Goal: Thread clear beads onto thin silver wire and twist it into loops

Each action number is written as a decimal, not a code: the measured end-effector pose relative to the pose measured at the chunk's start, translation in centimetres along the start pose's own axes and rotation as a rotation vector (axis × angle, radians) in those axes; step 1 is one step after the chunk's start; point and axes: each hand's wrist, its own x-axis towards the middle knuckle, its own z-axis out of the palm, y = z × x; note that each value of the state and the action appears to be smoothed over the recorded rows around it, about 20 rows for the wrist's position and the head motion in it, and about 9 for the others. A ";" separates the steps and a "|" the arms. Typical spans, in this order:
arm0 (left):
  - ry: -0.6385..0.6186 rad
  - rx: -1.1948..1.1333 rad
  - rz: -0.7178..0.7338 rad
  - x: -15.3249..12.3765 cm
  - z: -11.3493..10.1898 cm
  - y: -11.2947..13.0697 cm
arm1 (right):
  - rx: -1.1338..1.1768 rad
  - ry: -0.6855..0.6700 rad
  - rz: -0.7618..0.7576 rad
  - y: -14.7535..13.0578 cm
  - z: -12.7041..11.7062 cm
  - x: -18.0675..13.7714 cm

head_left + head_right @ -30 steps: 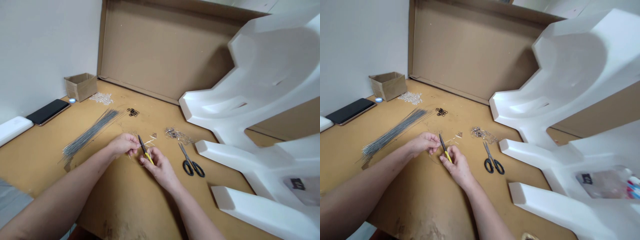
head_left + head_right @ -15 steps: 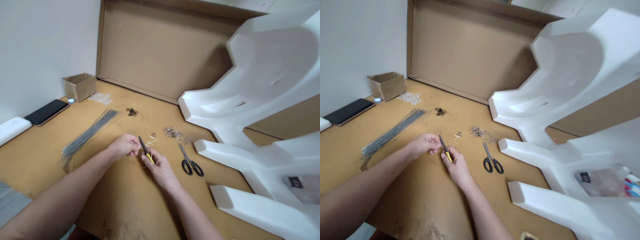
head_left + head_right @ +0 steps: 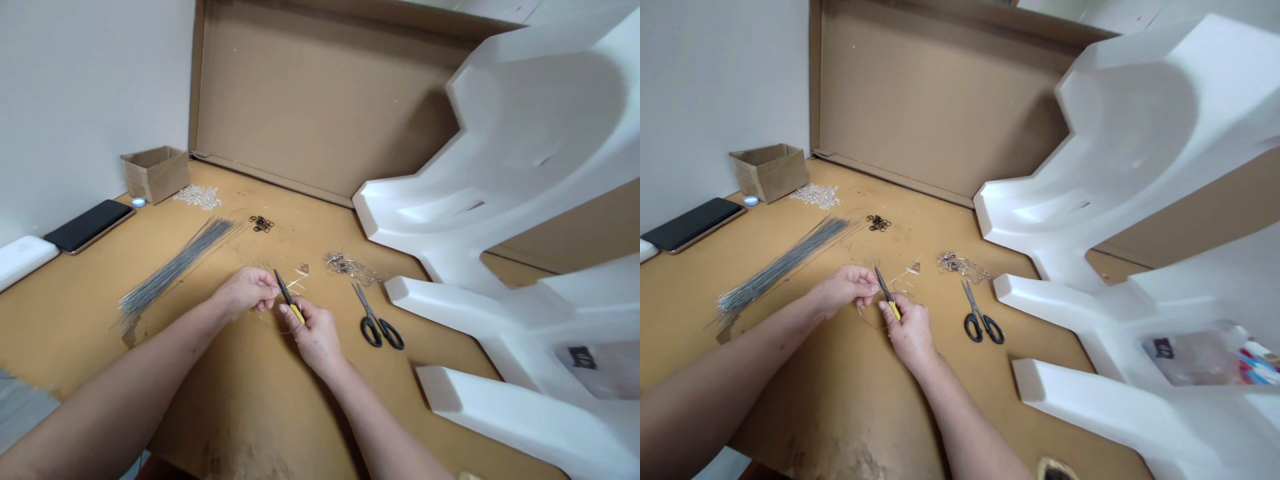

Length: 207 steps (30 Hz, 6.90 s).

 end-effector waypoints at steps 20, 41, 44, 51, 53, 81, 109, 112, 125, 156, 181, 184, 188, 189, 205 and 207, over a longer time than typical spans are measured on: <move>-0.009 0.010 -0.011 -0.1 0.1 0.1 | 0.043 -0.054 -0.002 0.1 -0.4 -0.2; 0.002 0.074 -0.013 -0.6 -0.3 0.5 | -0.127 -0.040 -0.085 -0.3 -0.5 -0.2; -0.023 0.064 0.007 -0.7 -0.5 0.5 | 0.054 -0.104 -0.033 -0.7 -0.8 -0.4; 0.033 0.051 -0.048 -0.4 0.0 0.2 | -0.104 -0.066 -0.068 -0.4 -0.7 -0.3; 0.055 0.035 -0.081 -0.3 0.2 0.1 | -0.264 -0.037 -0.096 -0.3 -0.6 -0.2; 0.072 -0.028 -0.063 -0.5 0.8 0.2 | -0.359 -0.065 -0.093 -0.1 -0.9 -0.4; 0.152 -0.089 0.034 -0.8 1.4 0.4 | -0.021 -0.057 0.061 -1.0 -0.9 -0.8; 0.125 -0.110 0.058 -0.9 1.3 0.5 | 0.225 -0.139 0.090 -1.0 -1.1 -0.8; 0.175 -0.090 0.042 -0.7 1.2 0.3 | -0.173 -0.017 0.059 -1.3 -0.9 -0.5; 0.132 -0.570 -0.029 0.2 -1.7 0.9 | -0.105 -0.228 0.398 0.5 -4.9 0.2; -0.011 -0.680 0.124 -0.5 0.2 0.5 | 0.678 0.023 0.175 -0.3 -3.4 -0.5; -0.039 -0.638 0.127 -0.5 0.7 0.2 | 0.851 0.030 0.208 -0.4 -2.9 -0.3; -0.064 -0.608 0.102 -0.5 1.0 -0.1 | 0.920 0.018 0.203 -0.7 -2.6 -0.4; -0.074 -0.602 0.098 -0.5 1.1 -0.2 | 0.931 0.009 0.208 -0.7 -2.6 -0.5; 0.093 -0.890 0.225 -0.3 0.6 0.0 | 1.458 0.206 0.258 1.2 -3.2 0.1; 0.136 -0.922 0.225 -0.2 0.6 0.0 | 1.502 0.225 0.262 1.2 -3.1 0.2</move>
